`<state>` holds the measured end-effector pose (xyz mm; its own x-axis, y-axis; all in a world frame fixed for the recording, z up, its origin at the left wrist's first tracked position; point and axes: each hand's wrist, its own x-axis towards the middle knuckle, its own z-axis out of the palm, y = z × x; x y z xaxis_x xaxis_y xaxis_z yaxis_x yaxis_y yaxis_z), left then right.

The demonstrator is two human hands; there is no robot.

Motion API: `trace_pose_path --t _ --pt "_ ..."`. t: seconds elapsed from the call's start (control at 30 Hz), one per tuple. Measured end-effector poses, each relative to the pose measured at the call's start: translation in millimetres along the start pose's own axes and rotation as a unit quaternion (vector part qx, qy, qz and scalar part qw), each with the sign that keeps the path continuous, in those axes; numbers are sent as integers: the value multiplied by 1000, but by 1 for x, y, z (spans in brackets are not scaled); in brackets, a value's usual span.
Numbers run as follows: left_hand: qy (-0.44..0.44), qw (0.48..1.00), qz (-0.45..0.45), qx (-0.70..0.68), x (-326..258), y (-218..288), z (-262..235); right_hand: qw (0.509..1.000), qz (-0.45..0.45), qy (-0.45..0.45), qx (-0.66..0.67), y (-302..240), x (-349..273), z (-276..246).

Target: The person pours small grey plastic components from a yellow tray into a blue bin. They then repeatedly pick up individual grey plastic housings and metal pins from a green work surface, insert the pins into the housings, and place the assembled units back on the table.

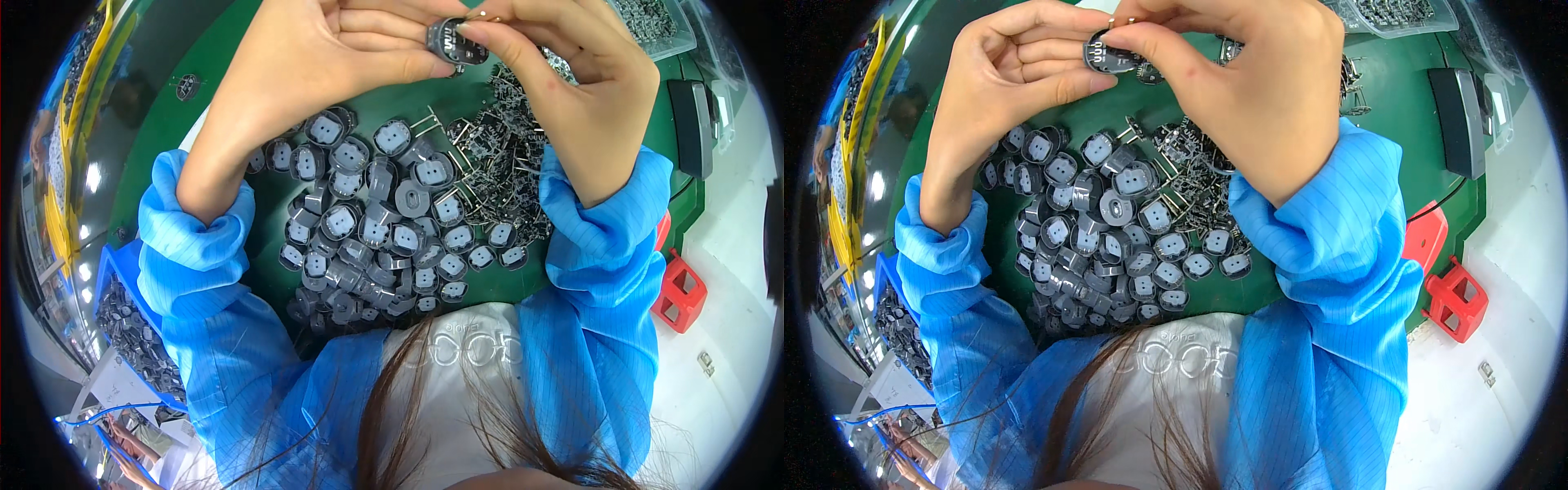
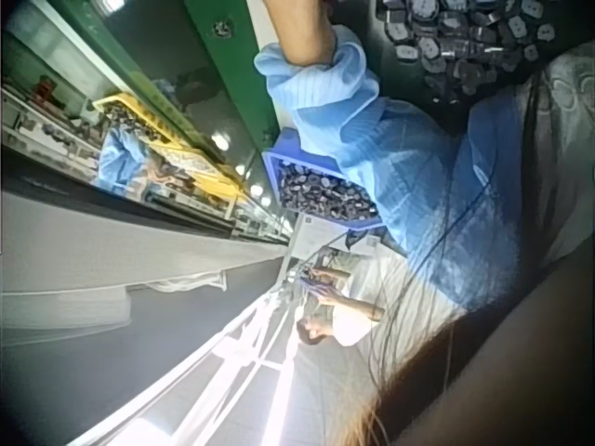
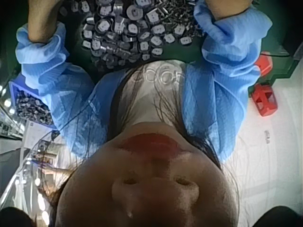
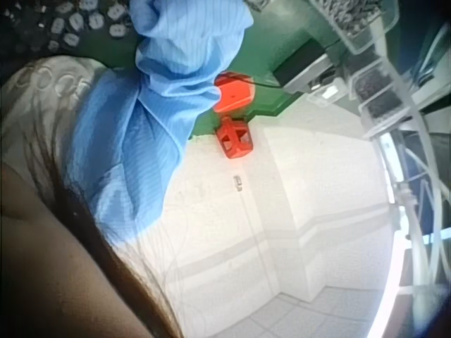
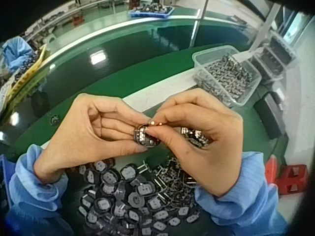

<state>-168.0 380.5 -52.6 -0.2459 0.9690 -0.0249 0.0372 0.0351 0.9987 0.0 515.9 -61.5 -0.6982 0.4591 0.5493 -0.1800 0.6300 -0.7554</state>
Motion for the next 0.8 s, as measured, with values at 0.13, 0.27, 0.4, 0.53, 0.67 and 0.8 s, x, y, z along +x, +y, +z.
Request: trace_pose_path --t 0.13,0.27,0.4,0.53,0.67,0.8 --pt "1 997 -23 67 -1 21 3 1000 9 -4 -26 -8 1 1" --pt "6 997 -41 58 -3 27 5 1000 25 8 -15 -12 0 5" --pt "11 996 -16 82 -4 27 9 989 -100 27 -104 -5 -3 6" --pt "14 996 -55 65 -7 35 13 977 -144 36 -153 -10 -3 12" --pt "36 997 -49 -48 -10 4 2 979 -154 12 -135 -11 -4 12" --pt "37 998 -37 23 -9 -5 -14 992 -7 38 -122 -30 3 30"
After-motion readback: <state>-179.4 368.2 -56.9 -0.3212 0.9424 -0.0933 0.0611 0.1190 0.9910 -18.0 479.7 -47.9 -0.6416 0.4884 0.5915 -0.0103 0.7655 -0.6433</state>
